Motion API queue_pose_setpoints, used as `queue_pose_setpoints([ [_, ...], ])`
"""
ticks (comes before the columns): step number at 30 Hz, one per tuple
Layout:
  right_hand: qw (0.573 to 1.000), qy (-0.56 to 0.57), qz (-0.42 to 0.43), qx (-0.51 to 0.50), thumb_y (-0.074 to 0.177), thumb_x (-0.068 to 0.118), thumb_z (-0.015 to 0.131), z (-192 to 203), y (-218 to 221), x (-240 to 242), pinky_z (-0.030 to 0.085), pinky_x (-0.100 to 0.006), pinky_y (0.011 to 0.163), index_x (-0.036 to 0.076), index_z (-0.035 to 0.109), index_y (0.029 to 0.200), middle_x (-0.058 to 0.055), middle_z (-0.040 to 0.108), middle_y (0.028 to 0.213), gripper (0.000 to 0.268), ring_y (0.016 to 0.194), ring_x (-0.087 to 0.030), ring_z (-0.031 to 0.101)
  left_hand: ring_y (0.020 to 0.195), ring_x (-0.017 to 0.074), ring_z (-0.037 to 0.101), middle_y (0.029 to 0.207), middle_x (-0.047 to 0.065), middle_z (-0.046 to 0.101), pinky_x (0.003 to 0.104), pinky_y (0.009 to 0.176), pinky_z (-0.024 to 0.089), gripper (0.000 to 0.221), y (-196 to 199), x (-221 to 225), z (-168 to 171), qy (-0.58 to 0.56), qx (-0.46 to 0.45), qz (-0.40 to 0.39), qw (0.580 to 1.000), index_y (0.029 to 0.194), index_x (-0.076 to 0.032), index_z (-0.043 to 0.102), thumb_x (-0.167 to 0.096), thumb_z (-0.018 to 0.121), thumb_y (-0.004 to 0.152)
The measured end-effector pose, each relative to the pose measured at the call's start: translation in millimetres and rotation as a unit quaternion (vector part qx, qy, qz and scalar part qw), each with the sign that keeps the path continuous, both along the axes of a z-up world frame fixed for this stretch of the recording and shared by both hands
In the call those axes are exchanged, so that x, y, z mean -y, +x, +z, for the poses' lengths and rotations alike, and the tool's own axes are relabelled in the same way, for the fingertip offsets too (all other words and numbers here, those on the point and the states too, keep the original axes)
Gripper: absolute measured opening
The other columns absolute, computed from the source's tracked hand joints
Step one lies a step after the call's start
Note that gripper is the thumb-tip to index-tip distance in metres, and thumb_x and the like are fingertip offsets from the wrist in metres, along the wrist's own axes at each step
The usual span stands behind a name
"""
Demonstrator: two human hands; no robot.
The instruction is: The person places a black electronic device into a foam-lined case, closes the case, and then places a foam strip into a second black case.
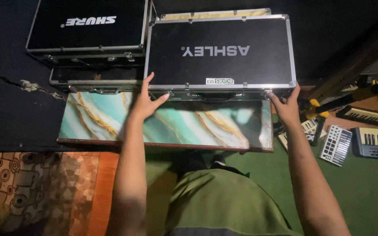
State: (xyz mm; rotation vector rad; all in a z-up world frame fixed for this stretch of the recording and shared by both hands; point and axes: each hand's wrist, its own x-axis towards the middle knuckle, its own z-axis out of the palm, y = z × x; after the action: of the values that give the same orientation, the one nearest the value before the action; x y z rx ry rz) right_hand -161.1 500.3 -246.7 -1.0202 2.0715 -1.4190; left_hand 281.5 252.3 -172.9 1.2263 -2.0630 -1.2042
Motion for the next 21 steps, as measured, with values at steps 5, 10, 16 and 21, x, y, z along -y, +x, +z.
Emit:
queue_pose_setpoints([
  [5, 0.999, -0.015, 0.027, -0.026, 0.093, 0.032, 0.081, 13, 6, -4, 0.044, -0.049, 0.116, 0.006, 0.018, 0.163, -0.027, 0.053, 0.151, 0.098, 0.139, -0.039, 0.056, 0.145, 0.0434, 0.041, 0.153, 0.032, 0.041, 0.054, 0.115, 0.037, 0.115, -6, -4, 16, -0.012, 0.074, 0.022, 0.997, 0.159, -0.032, 0.020, -0.033, 0.093, 0.071],
  [10, 0.990, 0.120, -0.005, -0.075, 0.082, 0.035, 0.087, 21, 16, -8, 0.045, -0.051, 0.109, 0.007, 0.011, 0.161, -0.029, 0.050, 0.147, 0.114, 0.133, -0.041, 0.054, 0.133, 0.0497, 0.052, 0.149, 0.032, 0.048, 0.058, 0.107, 0.045, 0.113, -7, -10, -11, -0.085, 0.136, 0.058, 0.985, 0.161, -0.033, 0.014, -0.043, 0.089, 0.077],
  [16, 0.991, 0.034, 0.009, -0.126, 0.088, 0.035, 0.088, 18, 23, -11, 0.050, -0.048, 0.111, 0.003, 0.018, 0.159, -0.029, 0.056, 0.145, 0.105, 0.135, -0.040, 0.060, 0.123, 0.0512, 0.060, 0.142, 0.032, 0.055, 0.059, 0.099, 0.051, 0.110, -6, -14, -27, -0.152, 0.146, 0.081, 0.974, 0.161, -0.032, 0.017, -0.048, 0.088, 0.078],
  [21, 0.987, 0.092, -0.032, -0.125, 0.085, 0.037, 0.091, 20, 20, -5, 0.049, -0.048, 0.107, 0.000, 0.025, 0.150, -0.030, 0.058, 0.137, 0.100, 0.126, -0.041, 0.061, 0.118, 0.0493, 0.063, 0.135, 0.030, 0.059, 0.059, 0.095, 0.052, 0.109, -12, -16, -25, -0.170, 0.172, 0.106, 0.965, 0.159, -0.031, 0.020, -0.050, 0.089, 0.077],
])
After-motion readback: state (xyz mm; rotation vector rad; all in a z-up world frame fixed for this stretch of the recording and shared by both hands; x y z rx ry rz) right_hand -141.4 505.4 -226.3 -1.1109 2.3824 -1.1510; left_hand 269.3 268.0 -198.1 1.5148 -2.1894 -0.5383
